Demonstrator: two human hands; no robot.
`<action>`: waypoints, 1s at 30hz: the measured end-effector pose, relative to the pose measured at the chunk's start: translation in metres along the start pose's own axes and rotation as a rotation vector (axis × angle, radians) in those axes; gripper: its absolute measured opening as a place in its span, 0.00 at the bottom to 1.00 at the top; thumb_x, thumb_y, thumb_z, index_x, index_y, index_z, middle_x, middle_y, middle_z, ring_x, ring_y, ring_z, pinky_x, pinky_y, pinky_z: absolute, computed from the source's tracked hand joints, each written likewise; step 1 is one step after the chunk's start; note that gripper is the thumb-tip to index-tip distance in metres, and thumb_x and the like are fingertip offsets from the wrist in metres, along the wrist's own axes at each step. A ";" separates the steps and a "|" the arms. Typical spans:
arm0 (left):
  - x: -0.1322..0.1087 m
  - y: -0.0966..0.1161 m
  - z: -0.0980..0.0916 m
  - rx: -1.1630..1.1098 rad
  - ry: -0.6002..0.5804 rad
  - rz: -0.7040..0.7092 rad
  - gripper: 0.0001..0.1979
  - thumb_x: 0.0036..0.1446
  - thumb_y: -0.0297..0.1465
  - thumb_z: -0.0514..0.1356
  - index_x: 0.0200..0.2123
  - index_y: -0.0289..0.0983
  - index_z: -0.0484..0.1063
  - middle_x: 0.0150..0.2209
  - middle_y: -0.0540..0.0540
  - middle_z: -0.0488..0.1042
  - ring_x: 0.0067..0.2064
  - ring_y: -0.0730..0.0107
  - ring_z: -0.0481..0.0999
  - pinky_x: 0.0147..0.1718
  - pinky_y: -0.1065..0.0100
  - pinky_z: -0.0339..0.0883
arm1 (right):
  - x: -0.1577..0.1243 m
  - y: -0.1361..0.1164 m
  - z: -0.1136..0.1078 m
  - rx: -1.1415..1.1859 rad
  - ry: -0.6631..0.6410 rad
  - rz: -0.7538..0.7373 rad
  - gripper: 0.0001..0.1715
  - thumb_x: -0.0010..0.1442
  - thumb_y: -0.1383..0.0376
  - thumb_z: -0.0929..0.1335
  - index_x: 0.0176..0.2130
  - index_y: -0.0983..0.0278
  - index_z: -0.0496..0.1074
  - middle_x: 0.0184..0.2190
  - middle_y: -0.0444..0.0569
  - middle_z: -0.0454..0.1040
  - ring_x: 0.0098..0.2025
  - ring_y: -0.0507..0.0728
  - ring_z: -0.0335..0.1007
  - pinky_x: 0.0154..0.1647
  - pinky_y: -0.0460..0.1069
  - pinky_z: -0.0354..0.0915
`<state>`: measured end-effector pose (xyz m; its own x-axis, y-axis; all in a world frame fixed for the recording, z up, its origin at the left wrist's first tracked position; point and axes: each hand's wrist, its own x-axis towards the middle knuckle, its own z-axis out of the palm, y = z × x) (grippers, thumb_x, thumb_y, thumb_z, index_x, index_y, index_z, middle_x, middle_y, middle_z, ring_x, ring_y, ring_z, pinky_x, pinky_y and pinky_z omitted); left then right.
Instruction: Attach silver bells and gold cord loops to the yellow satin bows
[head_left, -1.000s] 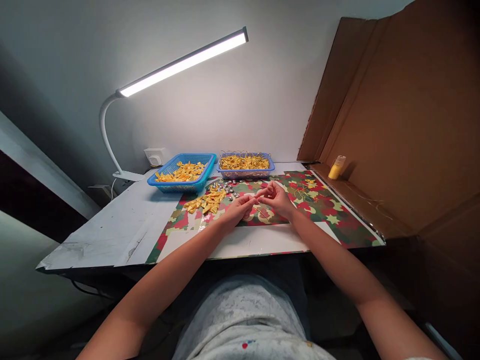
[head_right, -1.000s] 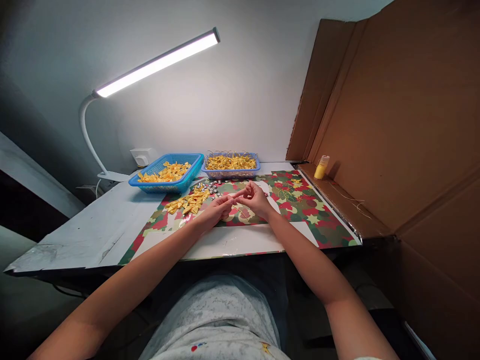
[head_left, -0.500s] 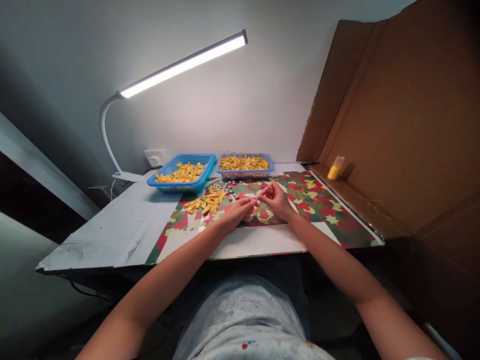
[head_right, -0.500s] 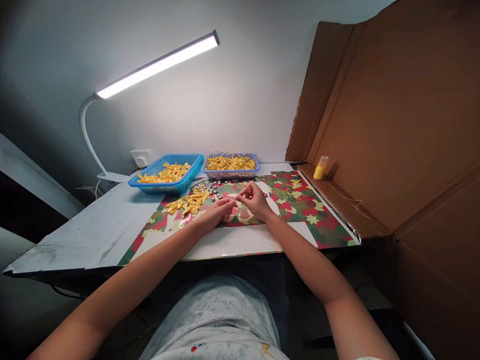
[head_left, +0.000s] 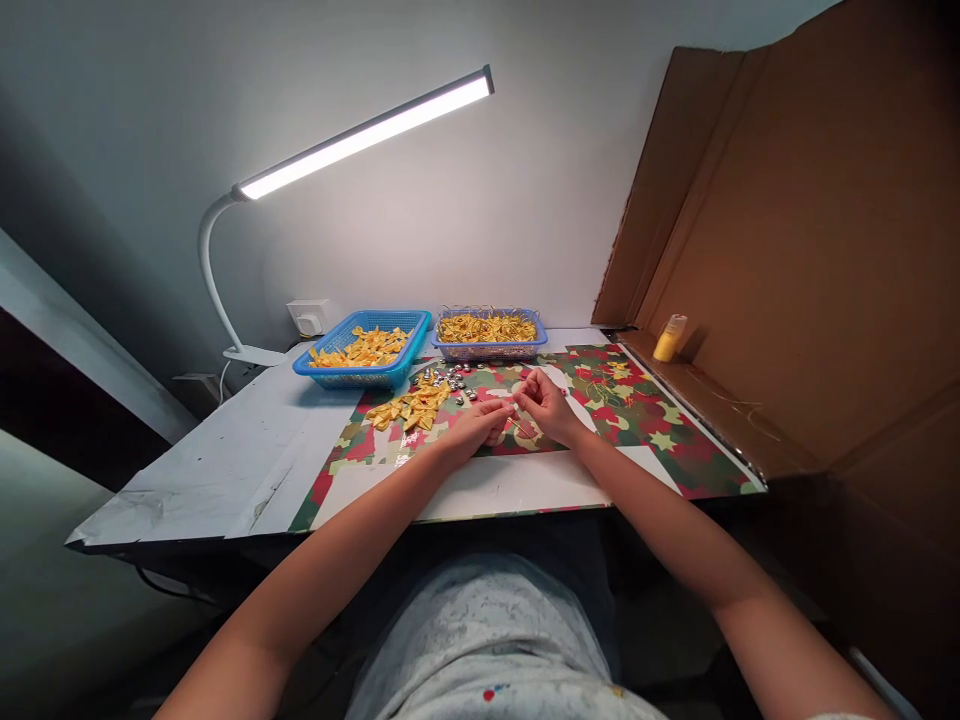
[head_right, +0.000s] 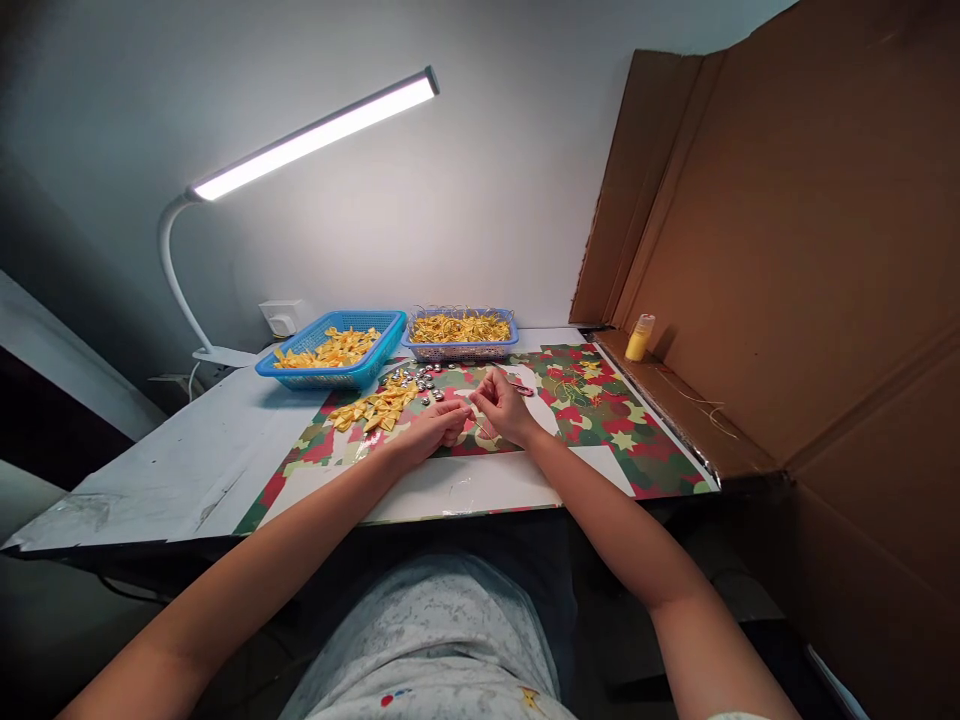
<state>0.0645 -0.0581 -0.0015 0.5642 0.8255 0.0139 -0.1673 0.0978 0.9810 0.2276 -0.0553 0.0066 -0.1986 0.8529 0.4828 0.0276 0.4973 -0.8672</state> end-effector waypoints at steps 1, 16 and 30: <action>0.000 0.000 0.000 0.005 -0.002 -0.001 0.18 0.49 0.44 0.66 0.28 0.35 0.68 0.17 0.60 0.49 0.18 0.83 0.46 0.18 0.74 0.41 | 0.000 0.001 0.000 -0.001 0.000 0.001 0.24 0.54 0.53 0.70 0.27 0.59 0.51 0.22 0.37 0.55 0.24 0.50 0.52 0.26 0.47 0.54; -0.001 0.001 0.003 0.078 0.055 0.030 0.22 0.46 0.48 0.67 0.29 0.35 0.70 0.16 0.60 0.48 0.17 0.83 0.46 0.18 0.75 0.41 | 0.000 -0.006 -0.002 0.097 -0.048 0.110 0.25 0.54 0.47 0.69 0.27 0.59 0.53 0.21 0.37 0.52 0.22 0.50 0.47 0.24 0.47 0.48; 0.003 -0.001 -0.006 0.428 0.360 0.315 0.12 0.56 0.38 0.63 0.31 0.33 0.75 0.28 0.50 0.75 0.31 0.70 0.73 0.33 0.67 0.66 | 0.002 -0.010 -0.015 0.487 -0.349 0.441 0.16 0.60 0.53 0.65 0.30 0.60 0.59 0.13 0.34 0.46 0.15 0.48 0.38 0.18 0.45 0.48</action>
<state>0.0613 -0.0525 -0.0041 0.2216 0.9207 0.3213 0.0987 -0.3490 0.9319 0.2415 -0.0563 0.0183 -0.5711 0.8169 0.0809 -0.2447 -0.0754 -0.9667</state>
